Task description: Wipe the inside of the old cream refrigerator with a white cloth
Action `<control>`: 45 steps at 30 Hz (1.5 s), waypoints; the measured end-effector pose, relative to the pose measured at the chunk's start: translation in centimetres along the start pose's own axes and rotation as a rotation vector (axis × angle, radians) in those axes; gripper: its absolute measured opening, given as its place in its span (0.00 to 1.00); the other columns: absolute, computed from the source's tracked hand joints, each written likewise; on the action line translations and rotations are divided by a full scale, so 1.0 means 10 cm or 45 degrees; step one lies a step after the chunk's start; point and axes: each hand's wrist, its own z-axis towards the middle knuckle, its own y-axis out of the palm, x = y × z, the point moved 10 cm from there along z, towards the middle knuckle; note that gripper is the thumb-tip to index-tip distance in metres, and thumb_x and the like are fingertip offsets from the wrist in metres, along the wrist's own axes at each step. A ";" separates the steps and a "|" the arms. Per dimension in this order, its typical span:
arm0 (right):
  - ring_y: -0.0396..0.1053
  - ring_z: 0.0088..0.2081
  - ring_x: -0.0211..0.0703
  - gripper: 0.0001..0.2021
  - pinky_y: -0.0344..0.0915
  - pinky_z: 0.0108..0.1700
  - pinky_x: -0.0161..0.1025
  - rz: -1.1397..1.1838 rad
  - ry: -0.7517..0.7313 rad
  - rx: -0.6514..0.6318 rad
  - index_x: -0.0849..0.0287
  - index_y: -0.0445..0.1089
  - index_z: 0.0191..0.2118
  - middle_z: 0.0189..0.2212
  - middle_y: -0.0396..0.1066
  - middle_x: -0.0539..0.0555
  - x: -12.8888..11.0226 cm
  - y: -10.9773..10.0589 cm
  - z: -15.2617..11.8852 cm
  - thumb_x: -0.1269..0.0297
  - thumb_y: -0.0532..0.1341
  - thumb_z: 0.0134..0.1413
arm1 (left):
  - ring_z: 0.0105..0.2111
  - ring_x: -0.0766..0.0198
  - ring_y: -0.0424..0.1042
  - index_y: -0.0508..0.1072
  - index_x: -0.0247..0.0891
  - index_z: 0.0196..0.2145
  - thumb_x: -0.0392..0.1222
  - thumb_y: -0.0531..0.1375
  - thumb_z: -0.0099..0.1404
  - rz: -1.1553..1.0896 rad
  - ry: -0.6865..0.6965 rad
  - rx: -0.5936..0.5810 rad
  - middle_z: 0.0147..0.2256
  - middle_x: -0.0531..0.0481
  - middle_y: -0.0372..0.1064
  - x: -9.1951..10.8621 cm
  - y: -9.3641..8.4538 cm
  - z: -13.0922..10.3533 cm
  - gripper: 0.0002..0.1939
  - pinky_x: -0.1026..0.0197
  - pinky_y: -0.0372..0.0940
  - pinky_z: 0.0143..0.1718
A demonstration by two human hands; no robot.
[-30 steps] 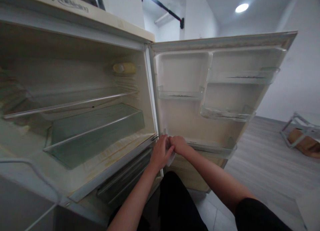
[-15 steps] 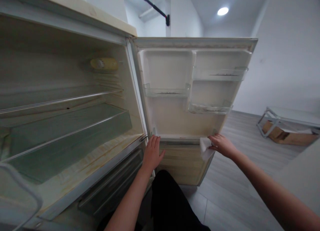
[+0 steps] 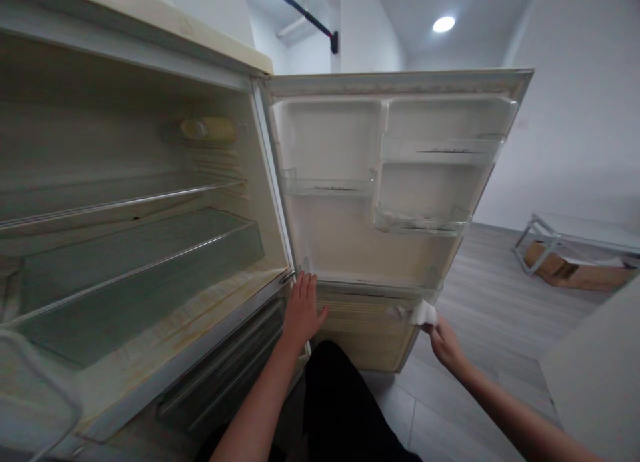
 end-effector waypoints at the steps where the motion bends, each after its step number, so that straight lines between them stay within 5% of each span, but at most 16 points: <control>1: 0.73 0.47 0.60 0.13 0.70 0.54 0.61 0.194 0.236 0.060 0.53 0.73 0.36 0.38 0.75 0.61 0.19 0.05 -0.01 0.53 0.58 0.51 | 0.70 0.37 0.51 0.53 0.28 0.67 0.43 0.64 0.61 -0.002 0.007 -0.007 0.65 0.27 0.58 0.00 0.00 0.00 0.42 0.35 0.56 0.68; 4: 0.74 0.41 0.56 0.20 0.73 0.47 0.57 0.887 0.740 0.107 0.53 0.70 0.38 0.36 0.75 0.58 0.49 0.41 -0.03 0.48 0.65 0.40 | 0.70 0.38 0.52 0.53 0.30 0.67 0.41 0.64 0.61 -0.015 0.014 -0.024 0.66 0.29 0.58 -0.01 -0.01 -0.01 0.42 0.37 0.56 0.68; 6: 0.75 0.41 0.55 0.23 0.74 0.46 0.57 1.222 0.825 0.101 0.52 0.68 0.40 0.36 0.74 0.56 0.47 0.60 0.04 0.47 0.66 0.37 | 0.70 0.39 0.52 0.53 0.31 0.67 0.41 0.64 0.60 -0.044 0.005 -0.028 0.66 0.29 0.58 -0.02 -0.02 -0.01 0.42 0.37 0.56 0.68; 10: 0.76 0.42 0.55 0.16 0.73 0.46 0.60 1.375 0.815 0.168 0.48 0.68 0.37 0.37 0.76 0.54 0.45 0.61 0.20 0.46 0.61 0.43 | 0.70 0.40 0.50 0.51 0.32 0.68 0.41 0.64 0.61 -0.074 0.000 -0.039 0.67 0.30 0.57 -0.01 -0.02 -0.02 0.42 0.36 0.56 0.68; 17: 0.77 0.41 0.56 0.22 0.71 0.49 0.63 1.256 0.564 0.299 0.49 0.72 0.37 0.39 0.78 0.58 0.37 0.13 0.45 0.42 0.48 0.52 | 0.70 0.40 0.50 0.48 0.36 0.70 0.40 0.62 0.62 -0.075 0.004 -0.046 0.68 0.32 0.54 0.03 0.00 -0.01 0.43 0.36 0.55 0.68; 23: 0.76 0.41 0.52 0.19 0.69 0.52 0.61 1.485 0.582 0.239 0.50 0.74 0.37 0.38 0.79 0.55 0.15 0.34 0.50 0.44 0.53 0.52 | 0.71 0.39 0.49 0.48 0.34 0.70 0.41 0.63 0.61 -0.075 0.002 -0.026 0.68 0.31 0.53 0.05 0.01 0.00 0.44 0.35 0.55 0.68; 28: 0.75 0.44 0.53 0.24 0.68 0.54 0.60 1.445 0.516 0.009 0.50 0.74 0.43 0.43 0.77 0.59 -0.19 0.86 0.50 0.40 0.51 0.53 | 0.71 0.39 0.49 0.49 0.32 0.69 0.41 0.64 0.60 -0.072 -0.006 -0.038 0.67 0.30 0.54 0.04 0.04 0.01 0.44 0.36 0.54 0.68; 33: 0.72 0.53 0.58 0.28 0.65 0.58 0.63 1.320 0.472 -0.319 0.55 0.71 0.47 0.46 0.76 0.64 -0.67 1.67 0.37 0.42 0.44 0.59 | 0.71 0.39 0.49 0.47 0.35 0.70 0.41 0.63 0.61 -0.063 0.002 -0.021 0.68 0.31 0.54 0.04 0.03 0.00 0.45 0.34 0.55 0.68; 36: 0.71 0.56 0.56 0.31 0.66 0.58 0.60 1.189 0.410 -0.542 0.57 0.71 0.49 0.47 0.76 0.64 -1.15 2.21 0.28 0.48 0.36 0.63 | 0.71 0.39 0.48 0.46 0.36 0.70 0.42 0.63 0.61 -0.078 0.006 -0.016 0.68 0.31 0.53 0.04 0.02 -0.01 0.45 0.34 0.55 0.67; 39: 0.69 0.57 0.55 0.31 0.66 0.58 0.57 0.908 0.137 -0.826 0.57 0.73 0.51 0.43 0.77 0.62 -1.79 2.70 0.21 0.49 0.38 0.62 | 0.71 0.39 0.48 0.47 0.34 0.70 0.38 0.63 0.59 -0.078 -0.006 -0.035 0.68 0.30 0.53 0.02 0.01 -0.02 0.46 0.34 0.55 0.68; 42: 0.69 0.55 0.56 0.29 0.67 0.57 0.56 0.644 -0.052 -0.900 0.57 0.74 0.53 0.41 0.78 0.61 -2.19 2.98 0.21 0.49 0.44 0.59 | 0.71 0.40 0.48 0.49 0.32 0.69 0.35 0.62 0.58 -0.067 -0.021 -0.046 0.68 0.30 0.54 0.01 -0.01 -0.03 0.44 0.36 0.55 0.68; 45: 0.69 0.54 0.56 0.30 0.67 0.56 0.54 0.592 -0.114 -0.928 0.57 0.73 0.54 0.44 0.78 0.61 -2.30 3.06 0.19 0.48 0.45 0.57 | 0.71 0.42 0.49 0.50 0.32 0.69 0.35 0.61 0.58 -0.112 -0.026 -0.047 0.67 0.31 0.55 -0.02 -0.05 -0.04 0.43 0.38 0.55 0.69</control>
